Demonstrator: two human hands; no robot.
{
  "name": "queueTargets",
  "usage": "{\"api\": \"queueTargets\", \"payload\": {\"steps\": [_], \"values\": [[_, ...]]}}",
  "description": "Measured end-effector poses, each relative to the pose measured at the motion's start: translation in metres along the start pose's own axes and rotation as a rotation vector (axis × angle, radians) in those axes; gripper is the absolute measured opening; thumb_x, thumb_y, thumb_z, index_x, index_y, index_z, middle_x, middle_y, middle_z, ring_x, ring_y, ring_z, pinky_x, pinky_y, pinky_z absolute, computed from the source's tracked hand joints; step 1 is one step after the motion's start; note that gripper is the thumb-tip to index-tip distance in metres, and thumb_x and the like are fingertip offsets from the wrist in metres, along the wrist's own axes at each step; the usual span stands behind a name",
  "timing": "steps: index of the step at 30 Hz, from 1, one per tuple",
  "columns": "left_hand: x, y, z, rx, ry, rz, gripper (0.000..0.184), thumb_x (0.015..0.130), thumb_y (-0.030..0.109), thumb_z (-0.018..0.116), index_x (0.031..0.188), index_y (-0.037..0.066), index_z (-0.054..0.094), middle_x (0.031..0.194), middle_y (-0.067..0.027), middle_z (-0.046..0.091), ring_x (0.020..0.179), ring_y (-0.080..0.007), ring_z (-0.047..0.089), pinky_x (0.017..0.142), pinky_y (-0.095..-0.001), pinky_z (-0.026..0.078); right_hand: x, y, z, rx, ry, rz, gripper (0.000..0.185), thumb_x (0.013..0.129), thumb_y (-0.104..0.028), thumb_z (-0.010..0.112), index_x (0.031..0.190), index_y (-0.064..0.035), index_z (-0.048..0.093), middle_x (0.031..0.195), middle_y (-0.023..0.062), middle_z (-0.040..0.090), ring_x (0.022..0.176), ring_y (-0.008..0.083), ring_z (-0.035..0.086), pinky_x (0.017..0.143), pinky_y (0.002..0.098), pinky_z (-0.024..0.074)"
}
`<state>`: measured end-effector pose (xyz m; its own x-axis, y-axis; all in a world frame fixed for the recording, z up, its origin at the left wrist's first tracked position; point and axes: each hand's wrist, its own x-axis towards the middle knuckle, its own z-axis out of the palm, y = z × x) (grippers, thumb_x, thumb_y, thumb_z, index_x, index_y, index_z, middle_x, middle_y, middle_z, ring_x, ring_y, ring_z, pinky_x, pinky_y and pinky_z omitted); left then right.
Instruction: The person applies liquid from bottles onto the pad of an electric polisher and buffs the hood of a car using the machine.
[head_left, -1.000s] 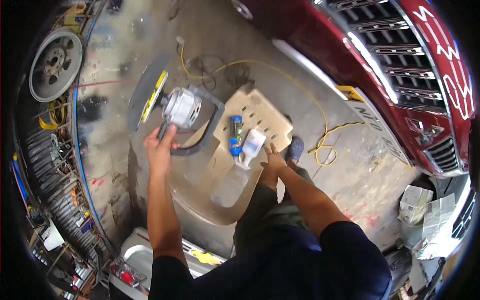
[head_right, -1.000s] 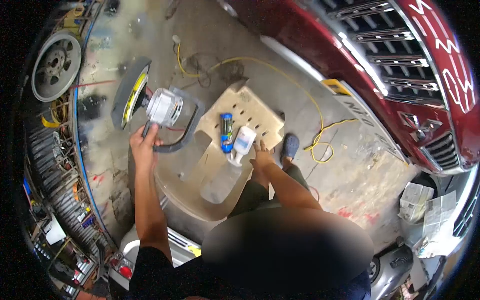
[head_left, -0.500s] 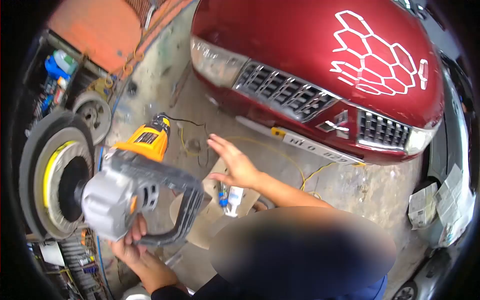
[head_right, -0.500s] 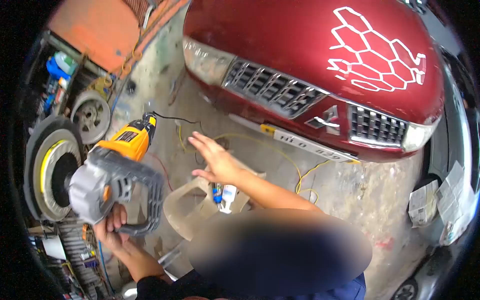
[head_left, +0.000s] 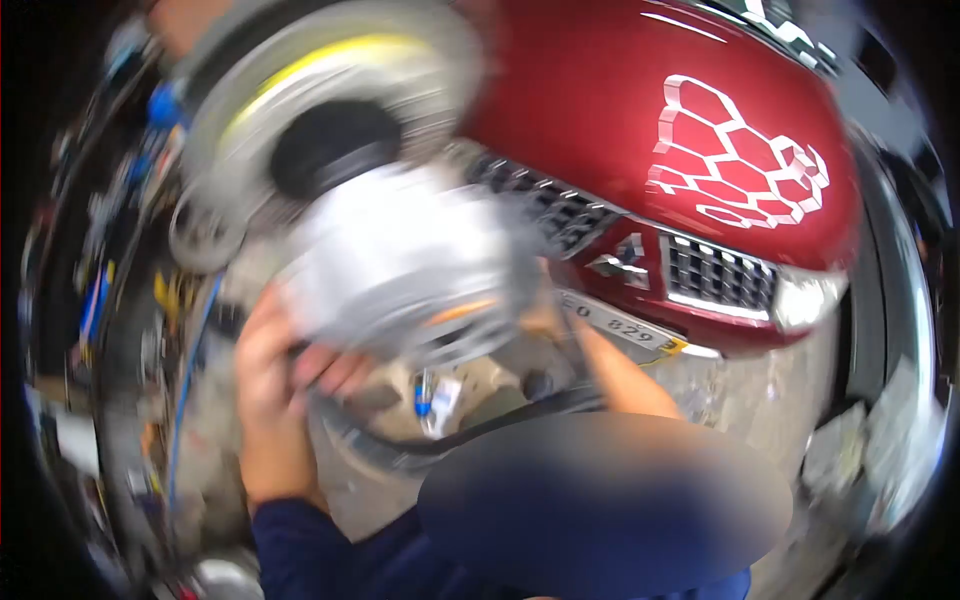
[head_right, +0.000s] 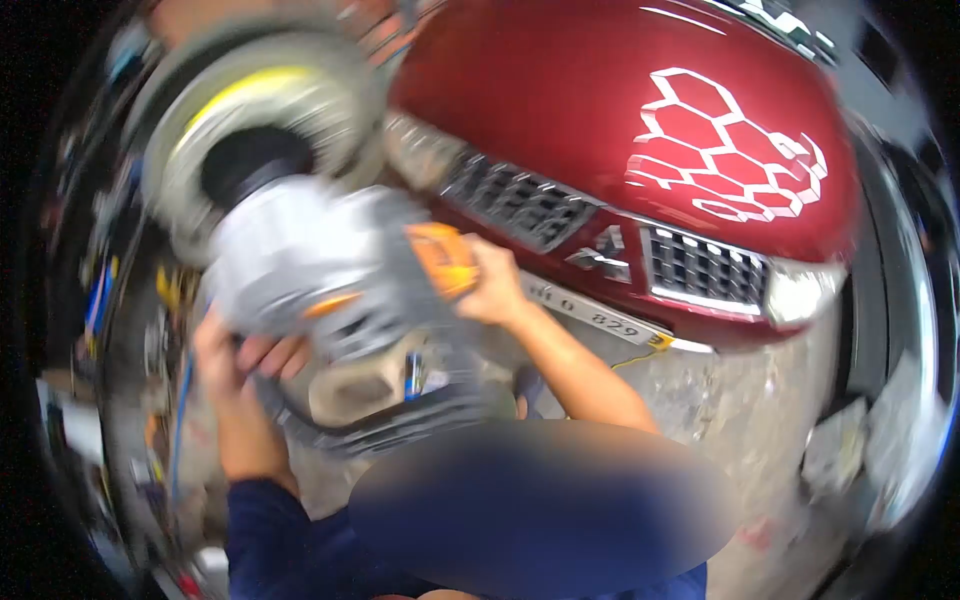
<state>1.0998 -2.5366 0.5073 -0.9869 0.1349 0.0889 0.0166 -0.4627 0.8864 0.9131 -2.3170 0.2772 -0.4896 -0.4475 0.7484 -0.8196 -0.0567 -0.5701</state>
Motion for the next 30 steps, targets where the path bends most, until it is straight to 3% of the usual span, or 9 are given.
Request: {"api": "queueTargets", "payload": {"steps": [3, 6, 11, 13, 15, 18, 19, 27, 30], "values": [[0.049, -0.002, 0.009, 0.489, -0.274, -0.123, 0.054, 0.106, 0.044, 0.064, 0.078, -0.001, 0.07, 0.057, -0.0052, 0.062, 0.054, -0.0161, 0.062, 0.057, -0.0299, 0.049, -0.033, 0.008, 0.016, 0.004, 0.097, 0.093, 0.071, 0.076, -0.011, 0.087, 0.141, -0.0032, 0.058, 0.133, 0.016, 0.065, 0.12, 0.0281, 0.063, 0.102, 0.0391, 0.0517], [0.052, -0.003, 0.002, 0.543, -0.247, -0.143, 0.054, 0.107, 0.051, 0.063, 0.11, -0.003, 0.072, 0.087, -0.0116, 0.074, 0.077, -0.02, 0.072, 0.073, -0.0313, 0.057, -0.061, 0.001, 0.014, -0.08, 0.263, 0.144, 0.064, 0.081, -0.01, 0.086, 0.138, -0.0036, 0.059, 0.127, 0.0132, 0.066, 0.113, 0.024, 0.063, 0.096, 0.0368, 0.0525], [-0.018, -0.057, -0.147, 1.027, 0.597, 0.188, 0.06, 0.098, 0.049, 0.077, 0.138, 0.006, 0.065, 0.129, -0.0109, 0.073, 0.116, -0.0213, 0.069, 0.1, -0.0402, 0.055, -0.066, -0.002, -0.056, -0.209, 0.363, 0.164, 0.051, 0.089, -0.008, 0.084, 0.134, -0.0043, 0.06, 0.118, 0.0085, 0.068, 0.101, 0.0173, 0.064, 0.085, 0.0329, 0.0538], [-0.097, -0.146, -0.274, 1.553, 1.153, 0.029, 0.067, 0.097, 0.054, 0.074, 0.14, 0.003, 0.064, 0.141, -0.0205, 0.067, 0.133, -0.0369, 0.063, 0.117, -0.0489, 0.044, -0.068, 0.006, -0.106, -0.037, 0.442, 0.376, 0.046, 0.091, -0.008, 0.084, 0.132, -0.0042, 0.062, 0.12, 0.0089, 0.068, 0.093, 0.0176, 0.066, 0.084, 0.0347, 0.0566], [-0.261, -0.222, -0.445, 1.898, 1.252, -0.528, 0.068, 0.099, 0.06, 0.066, 0.143, 0.008, 0.067, 0.156, -0.0168, 0.058, 0.146, -0.0365, 0.052, 0.12, -0.0502, 0.041, -0.037, -0.018, -0.078, 0.108, 0.531, 0.444, 0.046, 0.092, -0.01, 0.084, 0.131, -0.0017, 0.062, 0.103, 0.0074, 0.067, 0.077, 0.0163, 0.064, 0.075, 0.0343, 0.0556], [-0.383, -0.277, -0.468, 1.31, 1.535, -1.036, 0.081, 0.094, 0.052, 0.072, 0.16, 0.011, 0.049, 0.156, -0.0235, 0.055, 0.147, -0.0549, 0.041, 0.117, -0.0638, 0.038, 0.016, -0.072, -0.109, 0.063, 0.474, 0.324, 0.046, 0.097, -0.016, 0.08, 0.133, 0.005, 0.06, 0.075, 0.0044, 0.062, 0.064, 0.0139, 0.057, 0.062, 0.0305, 0.0476], [-0.396, -0.292, -0.463, 1.285, 1.556, -1.025, 0.081, 0.092, 0.052, 0.074, 0.158, 0.01, 0.051, 0.153, -0.026, 0.057, 0.146, -0.0529, 0.043, 0.116, -0.0621, 0.04, 0.026, -0.08, -0.119, 0.087, 0.464, 0.324, 0.058, 0.098, -0.021, 0.081, 0.142, 0.0049, 0.053, 0.097, 0.0108, 0.066, 0.064, 0.0135, 0.057, 0.06, 0.0306, 0.0458], [-0.292, -0.377, -0.457, 0.949, 1.411, -0.542, 0.066, 0.09, 0.04, 0.084, 0.137, -0.002, 0.066, 0.132, -0.0295, 0.07, 0.125, -0.0423, 0.067, 0.108, -0.0492, 0.052, 0.075, -0.025, -0.081, 0.303, 0.398, 0.337, 0.056, 0.104, -0.028, 0.072, 0.145, 0.0039, 0.051, 0.088, 0.0112, 0.064, 0.068, 0.0161, 0.052, 0.067, 0.0347, 0.0493], [-0.193, -0.334, -0.447, 0.914, 1.199, -0.411, 0.061, 0.094, 0.037, 0.083, 0.139, -0.001, 0.064, 0.135, -0.0245, 0.07, 0.125, -0.0376, 0.068, 0.107, -0.0461, 0.053, 0.06, 0.022, -0.054, 0.176, 0.637, 0.343, 0.051, 0.097, -0.019, 0.077, 0.138, 0.0031, 0.054, 0.116, 0.0152, 0.07, 0.072, 0.0183, 0.063, 0.061, 0.0354, 0.0526]]}}
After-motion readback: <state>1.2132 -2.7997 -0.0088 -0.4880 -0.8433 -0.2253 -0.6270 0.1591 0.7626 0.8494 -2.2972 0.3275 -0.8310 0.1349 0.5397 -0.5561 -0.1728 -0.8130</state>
